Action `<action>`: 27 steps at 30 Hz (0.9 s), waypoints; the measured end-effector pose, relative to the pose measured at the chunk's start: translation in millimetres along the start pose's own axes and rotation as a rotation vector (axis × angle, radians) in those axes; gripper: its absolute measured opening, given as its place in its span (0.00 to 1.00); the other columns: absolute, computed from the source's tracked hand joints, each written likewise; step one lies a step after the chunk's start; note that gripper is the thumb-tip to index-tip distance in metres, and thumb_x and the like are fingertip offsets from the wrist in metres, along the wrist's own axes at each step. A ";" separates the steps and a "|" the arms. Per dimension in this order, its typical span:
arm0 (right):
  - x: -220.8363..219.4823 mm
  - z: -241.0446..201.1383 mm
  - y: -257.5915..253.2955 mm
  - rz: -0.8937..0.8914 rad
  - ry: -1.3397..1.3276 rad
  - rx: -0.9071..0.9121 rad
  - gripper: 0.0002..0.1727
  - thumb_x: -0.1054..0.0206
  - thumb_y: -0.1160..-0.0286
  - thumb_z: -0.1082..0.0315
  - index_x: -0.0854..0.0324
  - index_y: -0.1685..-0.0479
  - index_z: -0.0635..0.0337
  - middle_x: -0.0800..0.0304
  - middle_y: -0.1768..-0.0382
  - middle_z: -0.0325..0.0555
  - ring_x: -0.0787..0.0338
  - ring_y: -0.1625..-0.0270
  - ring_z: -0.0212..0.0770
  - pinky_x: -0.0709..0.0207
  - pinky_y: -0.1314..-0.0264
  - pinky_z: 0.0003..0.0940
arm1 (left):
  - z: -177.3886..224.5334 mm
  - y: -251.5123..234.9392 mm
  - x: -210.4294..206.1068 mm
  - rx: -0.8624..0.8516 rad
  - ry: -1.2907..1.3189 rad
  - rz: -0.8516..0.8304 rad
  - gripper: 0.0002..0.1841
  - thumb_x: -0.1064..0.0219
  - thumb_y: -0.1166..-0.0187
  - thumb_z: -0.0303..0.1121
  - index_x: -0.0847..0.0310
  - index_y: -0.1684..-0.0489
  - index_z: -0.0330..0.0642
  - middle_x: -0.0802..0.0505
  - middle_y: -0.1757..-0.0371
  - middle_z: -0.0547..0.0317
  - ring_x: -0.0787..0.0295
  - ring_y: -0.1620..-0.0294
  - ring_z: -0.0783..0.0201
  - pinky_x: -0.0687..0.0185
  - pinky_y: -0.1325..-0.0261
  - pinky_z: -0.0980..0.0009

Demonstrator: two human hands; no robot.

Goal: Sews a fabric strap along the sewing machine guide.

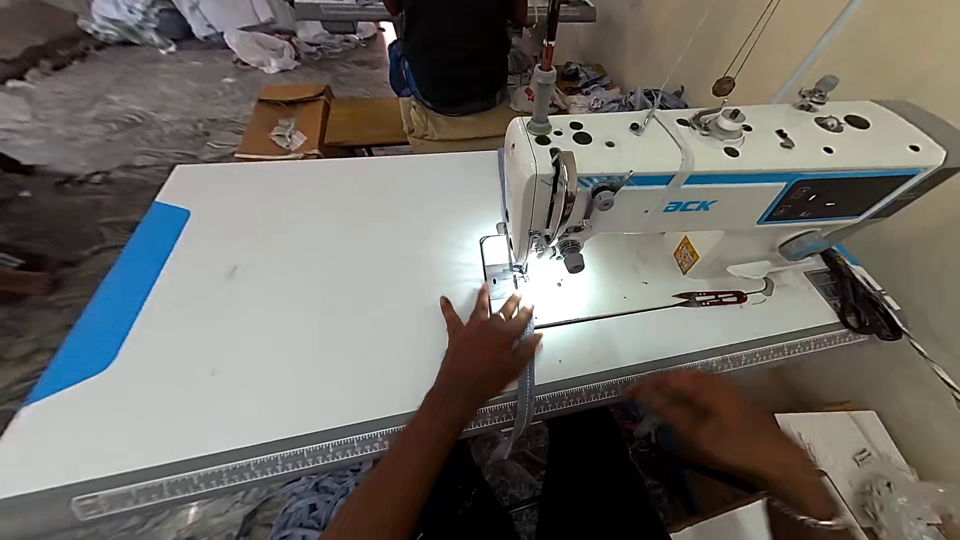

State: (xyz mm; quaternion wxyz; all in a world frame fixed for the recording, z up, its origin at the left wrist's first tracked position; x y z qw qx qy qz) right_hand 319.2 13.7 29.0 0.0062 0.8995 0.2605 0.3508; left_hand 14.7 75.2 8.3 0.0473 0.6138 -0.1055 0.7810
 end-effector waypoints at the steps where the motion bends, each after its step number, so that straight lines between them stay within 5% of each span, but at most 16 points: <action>1: -41.4 -2.1 -8.0 -0.241 -0.094 0.026 0.20 0.39 0.14 0.52 0.15 0.31 0.49 0.07 0.43 0.39 0.07 0.45 0.36 0.12 0.39 0.42 | 4.0 15.0 -0.1 -0.049 -0.016 -0.009 0.32 0.57 0.13 0.66 0.23 0.18 0.68 0.25 0.12 0.74 0.49 0.06 0.39 0.69 0.21 0.12; 4: -132.7 -6.6 -37.4 -0.483 -0.349 0.012 0.34 0.31 0.19 0.50 0.29 0.16 0.56 0.19 0.24 0.51 0.14 0.27 0.43 0.20 0.24 0.43 | 8.9 39.8 -2.3 -0.133 -0.047 -0.005 0.33 0.60 0.12 0.66 0.25 0.16 0.66 0.26 0.12 0.72 0.47 0.06 0.38 0.67 0.21 0.13; 8: -181.2 -7.9 -62.4 -0.384 -0.662 0.123 0.21 0.34 0.14 0.59 0.18 0.31 0.64 0.09 0.38 0.45 0.10 0.39 0.31 0.17 0.32 0.31 | 9.1 37.8 -4.0 -0.133 -0.032 0.008 0.33 0.61 0.12 0.66 0.26 0.15 0.68 0.26 0.12 0.74 0.49 0.05 0.39 0.68 0.19 0.15; 13: -182.2 2.4 -52.5 -0.299 -0.676 0.223 0.17 0.42 0.09 0.60 0.12 0.46 0.64 0.06 0.50 0.42 0.10 0.48 0.30 0.17 0.40 0.31 | 8.5 38.6 -4.3 -0.128 -0.033 0.005 0.33 0.61 0.13 0.67 0.25 0.16 0.70 0.28 0.11 0.77 0.51 0.05 0.40 0.68 0.18 0.16; 27: -200.6 11.0 -27.2 -0.348 -0.521 0.160 0.19 0.45 0.07 0.56 0.13 0.46 0.61 0.07 0.51 0.41 0.10 0.51 0.29 0.17 0.42 0.30 | 7.8 38.9 -3.7 -0.124 -0.028 0.033 0.32 0.58 0.14 0.67 0.22 0.19 0.73 0.26 0.12 0.76 0.51 0.05 0.40 0.68 0.15 0.19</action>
Point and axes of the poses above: each hand's wrist, its own y-axis away from the middle knuckle, its own x-axis out of the back of the hand, z = x × y, the point moved 4 cm from there along -y, towards the middle knuckle
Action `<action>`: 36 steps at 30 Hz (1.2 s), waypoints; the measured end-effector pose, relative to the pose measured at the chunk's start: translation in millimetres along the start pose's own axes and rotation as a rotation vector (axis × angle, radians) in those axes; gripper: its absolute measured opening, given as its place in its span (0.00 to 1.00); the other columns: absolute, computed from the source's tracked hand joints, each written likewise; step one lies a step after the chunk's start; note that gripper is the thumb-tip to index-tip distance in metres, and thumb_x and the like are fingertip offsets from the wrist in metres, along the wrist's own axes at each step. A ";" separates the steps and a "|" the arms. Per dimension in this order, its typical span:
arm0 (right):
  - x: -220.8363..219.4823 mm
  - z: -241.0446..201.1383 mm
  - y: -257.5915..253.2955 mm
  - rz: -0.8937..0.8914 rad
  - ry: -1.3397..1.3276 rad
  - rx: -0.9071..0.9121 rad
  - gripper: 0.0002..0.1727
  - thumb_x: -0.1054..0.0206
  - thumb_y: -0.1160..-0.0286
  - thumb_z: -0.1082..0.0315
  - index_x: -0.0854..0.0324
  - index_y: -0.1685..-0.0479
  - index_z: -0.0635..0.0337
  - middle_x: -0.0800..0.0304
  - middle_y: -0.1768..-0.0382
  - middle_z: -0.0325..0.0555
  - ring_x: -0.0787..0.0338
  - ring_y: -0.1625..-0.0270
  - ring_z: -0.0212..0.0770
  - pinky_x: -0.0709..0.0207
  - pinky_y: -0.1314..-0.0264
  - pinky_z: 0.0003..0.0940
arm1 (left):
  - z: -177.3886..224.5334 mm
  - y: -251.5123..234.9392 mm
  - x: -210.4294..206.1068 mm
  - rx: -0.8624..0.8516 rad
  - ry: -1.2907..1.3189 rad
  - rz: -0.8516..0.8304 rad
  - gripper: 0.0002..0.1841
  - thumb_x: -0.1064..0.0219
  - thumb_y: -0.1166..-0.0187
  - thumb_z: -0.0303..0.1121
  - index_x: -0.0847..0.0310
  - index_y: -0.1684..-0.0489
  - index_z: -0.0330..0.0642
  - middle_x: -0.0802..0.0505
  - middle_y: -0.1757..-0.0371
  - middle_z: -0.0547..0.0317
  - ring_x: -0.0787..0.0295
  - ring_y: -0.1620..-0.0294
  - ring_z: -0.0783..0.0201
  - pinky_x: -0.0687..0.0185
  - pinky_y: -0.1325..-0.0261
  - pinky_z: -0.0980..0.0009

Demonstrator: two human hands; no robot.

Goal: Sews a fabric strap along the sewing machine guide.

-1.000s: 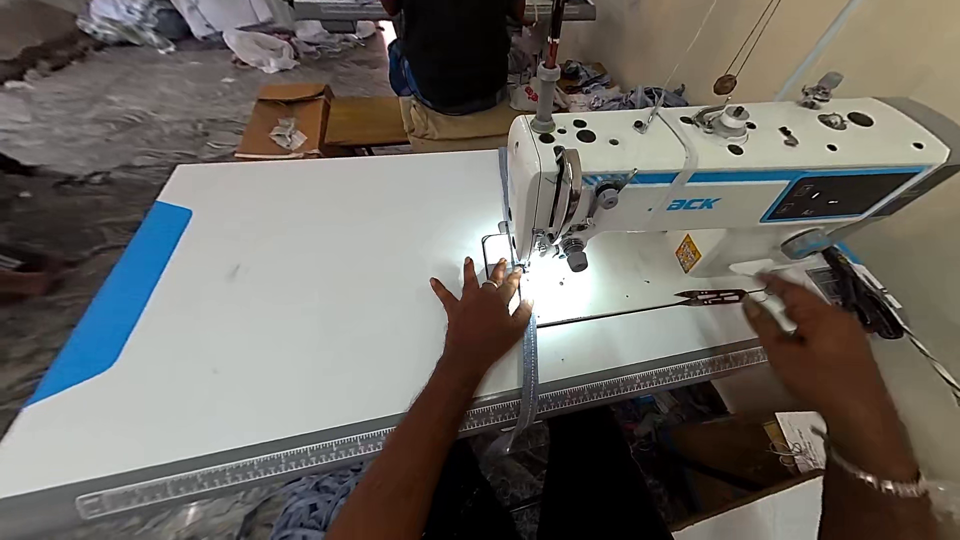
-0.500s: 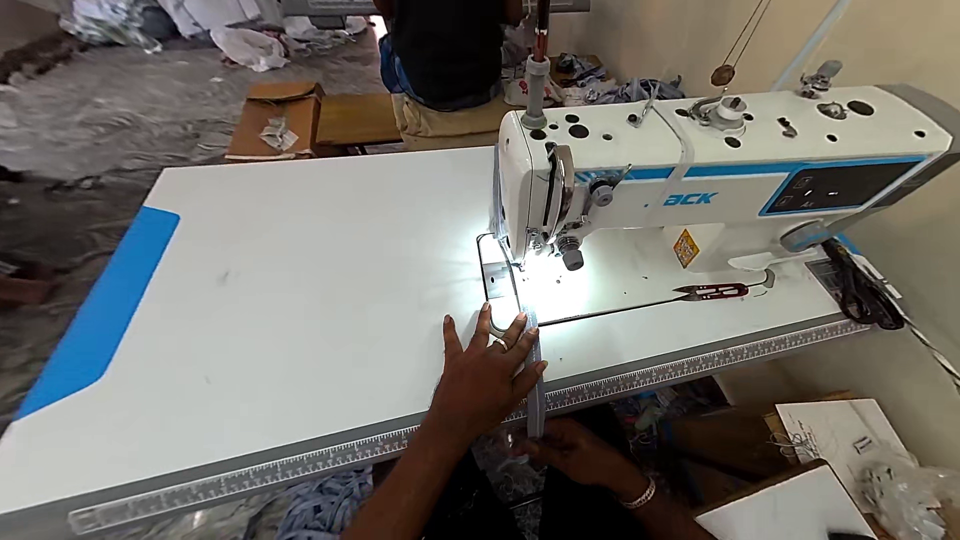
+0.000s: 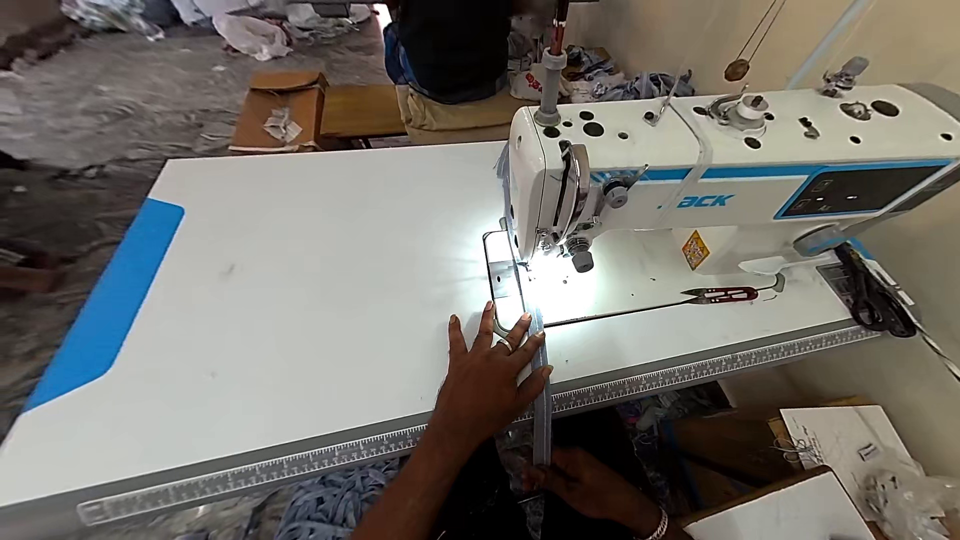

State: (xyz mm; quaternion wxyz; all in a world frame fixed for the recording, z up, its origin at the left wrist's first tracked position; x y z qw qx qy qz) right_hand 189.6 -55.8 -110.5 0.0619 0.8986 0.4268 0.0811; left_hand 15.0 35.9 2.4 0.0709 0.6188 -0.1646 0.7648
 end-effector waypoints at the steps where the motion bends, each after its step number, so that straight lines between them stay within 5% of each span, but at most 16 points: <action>1: -0.2 0.8 -0.1 -0.004 0.006 -0.007 0.19 0.45 0.07 0.56 0.13 0.45 0.62 0.06 0.51 0.42 0.09 0.49 0.30 0.17 0.40 0.32 | 0.2 0.0 0.3 -0.001 0.002 -0.001 0.31 0.58 0.14 0.67 0.22 0.19 0.73 0.26 0.12 0.76 0.51 0.05 0.39 0.67 0.16 0.19; 36: -0.5 10.7 -2.6 0.008 0.041 -0.021 0.20 0.44 0.08 0.54 0.13 0.48 0.60 0.07 0.56 0.40 0.12 0.57 0.28 0.18 0.47 0.29 | 0.1 2.3 1.3 -0.002 0.031 -0.023 0.33 0.58 0.16 0.70 0.23 0.19 0.75 0.27 0.11 0.73 0.51 0.05 0.40 0.68 0.16 0.18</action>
Point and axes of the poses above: each hand's wrist, its own y-axis away from the middle knuckle, its own x-axis out of the back of the hand, z = x × y, the point moved 4 cm from there along -y, towards the middle knuckle
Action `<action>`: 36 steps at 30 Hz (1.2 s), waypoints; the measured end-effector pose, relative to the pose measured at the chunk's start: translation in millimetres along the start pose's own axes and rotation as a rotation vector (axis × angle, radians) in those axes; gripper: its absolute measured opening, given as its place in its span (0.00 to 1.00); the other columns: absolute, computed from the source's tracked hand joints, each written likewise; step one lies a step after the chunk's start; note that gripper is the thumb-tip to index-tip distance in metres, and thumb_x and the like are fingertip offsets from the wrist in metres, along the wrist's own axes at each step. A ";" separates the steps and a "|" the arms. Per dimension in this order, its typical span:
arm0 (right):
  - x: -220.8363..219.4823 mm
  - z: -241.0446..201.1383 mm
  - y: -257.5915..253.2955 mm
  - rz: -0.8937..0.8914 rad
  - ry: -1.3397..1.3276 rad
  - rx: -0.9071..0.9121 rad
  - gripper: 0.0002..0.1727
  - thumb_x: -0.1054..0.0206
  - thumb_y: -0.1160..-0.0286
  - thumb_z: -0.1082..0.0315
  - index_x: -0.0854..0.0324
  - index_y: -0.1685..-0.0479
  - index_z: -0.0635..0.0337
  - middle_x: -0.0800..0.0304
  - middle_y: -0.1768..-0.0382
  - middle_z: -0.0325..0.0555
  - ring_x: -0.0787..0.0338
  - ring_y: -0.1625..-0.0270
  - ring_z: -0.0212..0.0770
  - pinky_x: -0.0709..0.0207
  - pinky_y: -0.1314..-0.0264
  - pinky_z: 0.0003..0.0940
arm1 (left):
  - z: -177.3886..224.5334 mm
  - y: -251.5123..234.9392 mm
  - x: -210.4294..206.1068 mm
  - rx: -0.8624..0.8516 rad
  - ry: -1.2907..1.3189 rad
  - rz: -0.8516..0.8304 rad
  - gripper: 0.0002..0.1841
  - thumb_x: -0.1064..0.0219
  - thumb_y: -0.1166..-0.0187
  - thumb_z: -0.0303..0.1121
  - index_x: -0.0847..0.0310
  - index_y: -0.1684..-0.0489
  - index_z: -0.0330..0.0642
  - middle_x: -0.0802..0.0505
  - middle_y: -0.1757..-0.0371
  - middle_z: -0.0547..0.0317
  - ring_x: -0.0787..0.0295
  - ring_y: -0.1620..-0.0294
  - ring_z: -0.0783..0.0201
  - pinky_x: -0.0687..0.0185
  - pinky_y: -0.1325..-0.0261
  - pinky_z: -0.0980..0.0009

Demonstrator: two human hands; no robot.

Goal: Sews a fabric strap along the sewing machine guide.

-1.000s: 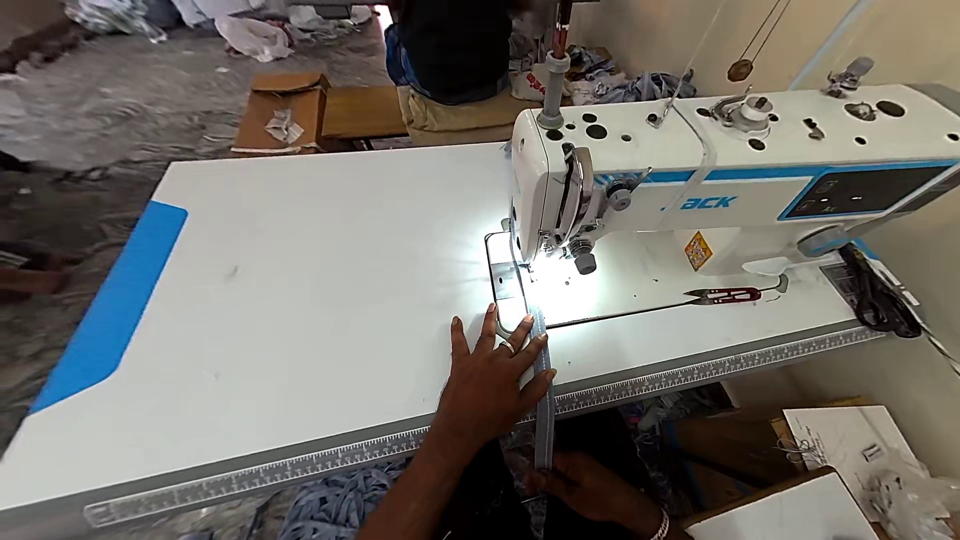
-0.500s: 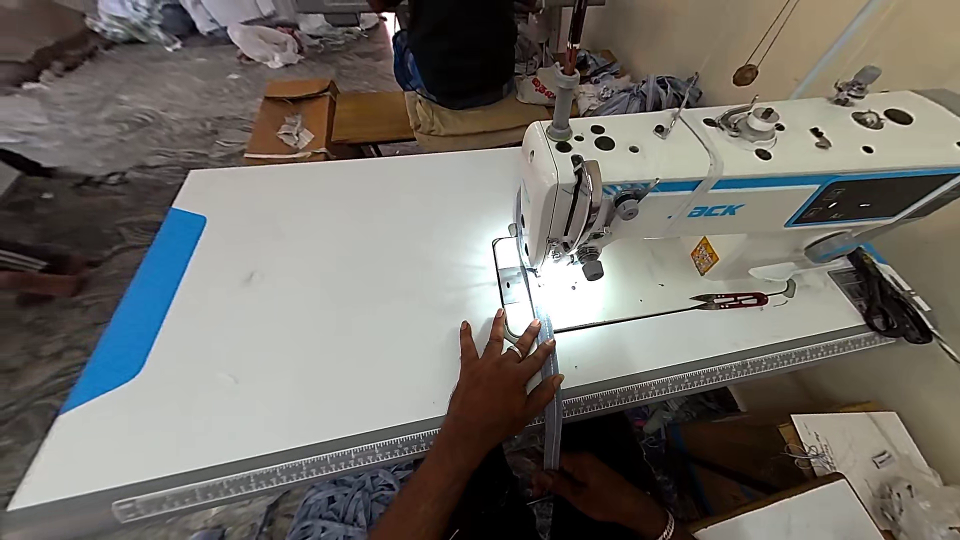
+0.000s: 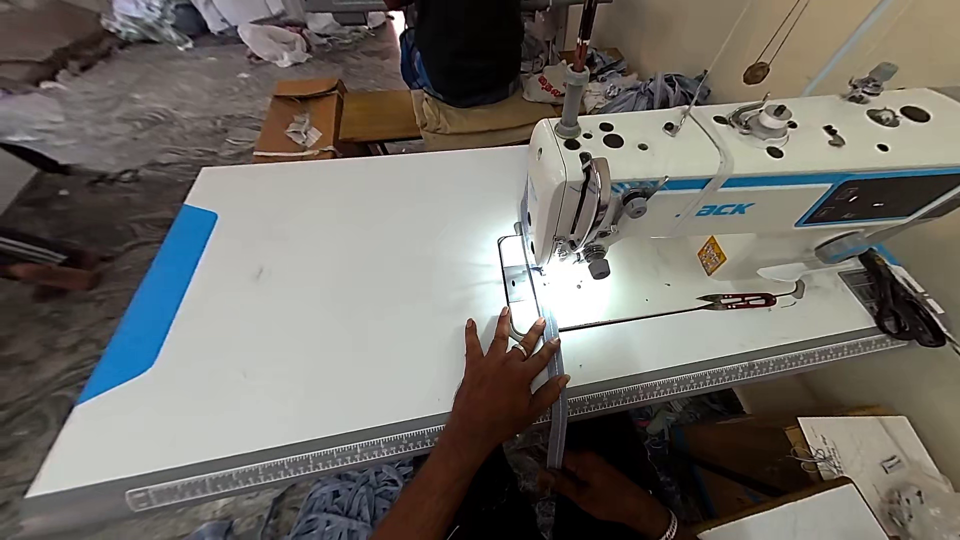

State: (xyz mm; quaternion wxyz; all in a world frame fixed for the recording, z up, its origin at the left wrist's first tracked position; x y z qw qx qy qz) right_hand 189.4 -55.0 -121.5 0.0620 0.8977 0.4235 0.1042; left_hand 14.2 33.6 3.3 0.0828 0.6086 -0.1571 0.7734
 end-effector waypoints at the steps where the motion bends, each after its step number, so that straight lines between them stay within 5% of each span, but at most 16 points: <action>1: 0.0 0.1 -0.1 -0.003 -0.002 -0.001 0.20 0.44 0.08 0.54 0.13 0.48 0.60 0.07 0.56 0.40 0.12 0.57 0.28 0.18 0.47 0.29 | 0.0 0.0 0.0 -0.001 -0.002 -0.003 0.33 0.58 0.16 0.70 0.23 0.19 0.75 0.28 0.11 0.73 0.51 0.05 0.40 0.68 0.16 0.18; 36: 0.9 2.0 0.9 0.009 0.012 -0.032 0.20 0.43 0.09 0.54 0.13 0.48 0.60 0.07 0.56 0.41 0.11 0.56 0.29 0.18 0.47 0.30 | 1.4 -1.0 -0.4 0.005 -0.032 -0.030 0.35 0.59 0.18 0.73 0.24 0.18 0.75 0.28 0.10 0.73 0.52 0.05 0.39 0.68 0.16 0.18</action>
Point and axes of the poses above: each hand's wrist, its own y-axis away from the middle knuckle, its own x-axis out of the back of the hand, z = x × y, the point moved 4 cm from there along -y, towards the middle knuckle
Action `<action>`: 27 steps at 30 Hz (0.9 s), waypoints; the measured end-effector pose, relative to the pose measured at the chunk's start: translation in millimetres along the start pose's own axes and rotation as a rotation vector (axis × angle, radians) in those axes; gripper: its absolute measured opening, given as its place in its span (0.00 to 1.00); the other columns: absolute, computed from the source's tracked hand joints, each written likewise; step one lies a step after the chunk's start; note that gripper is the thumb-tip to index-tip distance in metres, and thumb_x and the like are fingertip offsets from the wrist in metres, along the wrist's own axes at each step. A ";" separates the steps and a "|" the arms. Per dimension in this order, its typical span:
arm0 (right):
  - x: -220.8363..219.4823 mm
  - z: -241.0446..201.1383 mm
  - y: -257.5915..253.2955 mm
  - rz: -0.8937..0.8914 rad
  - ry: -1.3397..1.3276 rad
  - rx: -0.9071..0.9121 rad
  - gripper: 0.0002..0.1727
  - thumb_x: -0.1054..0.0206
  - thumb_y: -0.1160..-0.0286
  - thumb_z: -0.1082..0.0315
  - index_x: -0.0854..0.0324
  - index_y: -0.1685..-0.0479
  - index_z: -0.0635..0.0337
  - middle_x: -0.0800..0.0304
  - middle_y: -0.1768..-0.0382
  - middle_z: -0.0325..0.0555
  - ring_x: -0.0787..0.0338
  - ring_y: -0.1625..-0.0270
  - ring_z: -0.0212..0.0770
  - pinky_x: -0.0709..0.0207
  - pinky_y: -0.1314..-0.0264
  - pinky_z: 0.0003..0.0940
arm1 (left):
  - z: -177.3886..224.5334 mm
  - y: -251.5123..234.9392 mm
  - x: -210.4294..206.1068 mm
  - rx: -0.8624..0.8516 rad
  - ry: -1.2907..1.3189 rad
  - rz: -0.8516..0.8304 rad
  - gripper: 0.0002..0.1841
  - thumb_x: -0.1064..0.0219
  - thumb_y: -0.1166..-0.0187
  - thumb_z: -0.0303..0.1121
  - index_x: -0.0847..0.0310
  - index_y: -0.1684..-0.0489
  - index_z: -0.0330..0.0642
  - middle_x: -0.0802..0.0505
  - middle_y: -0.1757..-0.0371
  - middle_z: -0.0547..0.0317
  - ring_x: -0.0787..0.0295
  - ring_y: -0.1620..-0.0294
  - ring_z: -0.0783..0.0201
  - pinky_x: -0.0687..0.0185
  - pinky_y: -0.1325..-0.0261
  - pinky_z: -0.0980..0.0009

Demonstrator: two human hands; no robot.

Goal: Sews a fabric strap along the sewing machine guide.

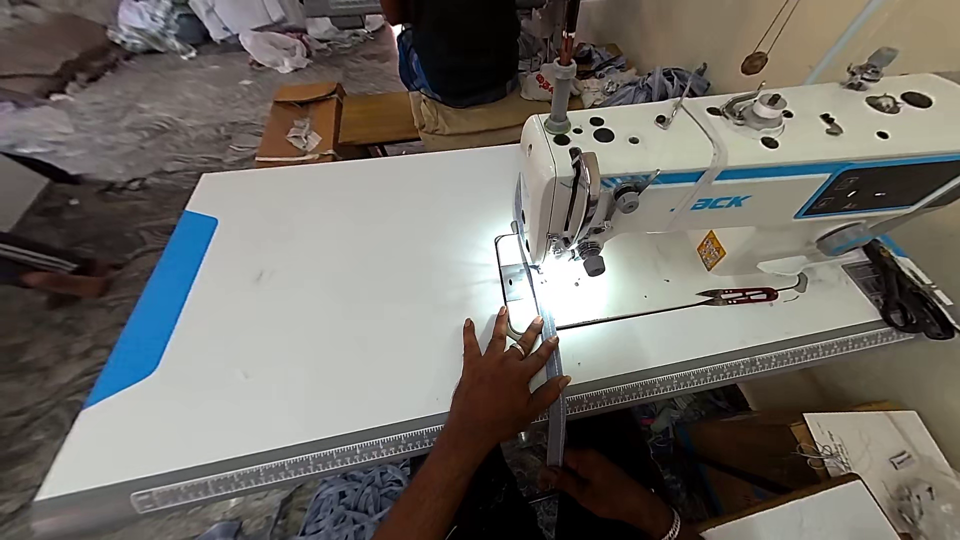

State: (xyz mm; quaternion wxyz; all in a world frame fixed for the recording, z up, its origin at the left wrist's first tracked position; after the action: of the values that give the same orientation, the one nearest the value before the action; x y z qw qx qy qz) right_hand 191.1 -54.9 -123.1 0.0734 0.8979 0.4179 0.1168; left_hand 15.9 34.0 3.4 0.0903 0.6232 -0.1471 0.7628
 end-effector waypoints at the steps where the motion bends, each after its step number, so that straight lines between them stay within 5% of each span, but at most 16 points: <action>1: 0.1 0.2 0.0 0.001 0.000 0.002 0.19 0.43 0.09 0.54 0.13 0.49 0.59 0.07 0.57 0.40 0.11 0.57 0.29 0.17 0.47 0.30 | 0.1 -0.1 0.3 0.000 0.000 0.001 0.35 0.59 0.18 0.73 0.24 0.18 0.75 0.28 0.10 0.73 0.52 0.05 0.39 0.68 0.16 0.18; 27: 0.3 2.3 0.9 0.025 -0.009 -0.011 0.21 0.42 0.10 0.50 0.13 0.50 0.59 0.07 0.58 0.40 0.11 0.57 0.29 0.17 0.48 0.31 | 0.0 1.1 -0.3 -0.001 0.012 0.029 0.35 0.58 0.18 0.73 0.24 0.18 0.74 0.27 0.11 0.72 0.52 0.05 0.41 0.67 0.15 0.20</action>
State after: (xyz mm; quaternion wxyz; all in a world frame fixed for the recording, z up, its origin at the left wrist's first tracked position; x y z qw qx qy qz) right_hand 192.6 -55.4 -125.1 0.0790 0.9031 0.4058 0.1159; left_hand 15.6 33.0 2.9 0.0803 0.6163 -0.1558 0.7678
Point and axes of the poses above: each hand's wrist, its own y-axis away from the middle knuckle, its own x-axis out of the back of the hand, z = x × y, the point moved 4 cm from there along -y, towards the middle knuckle
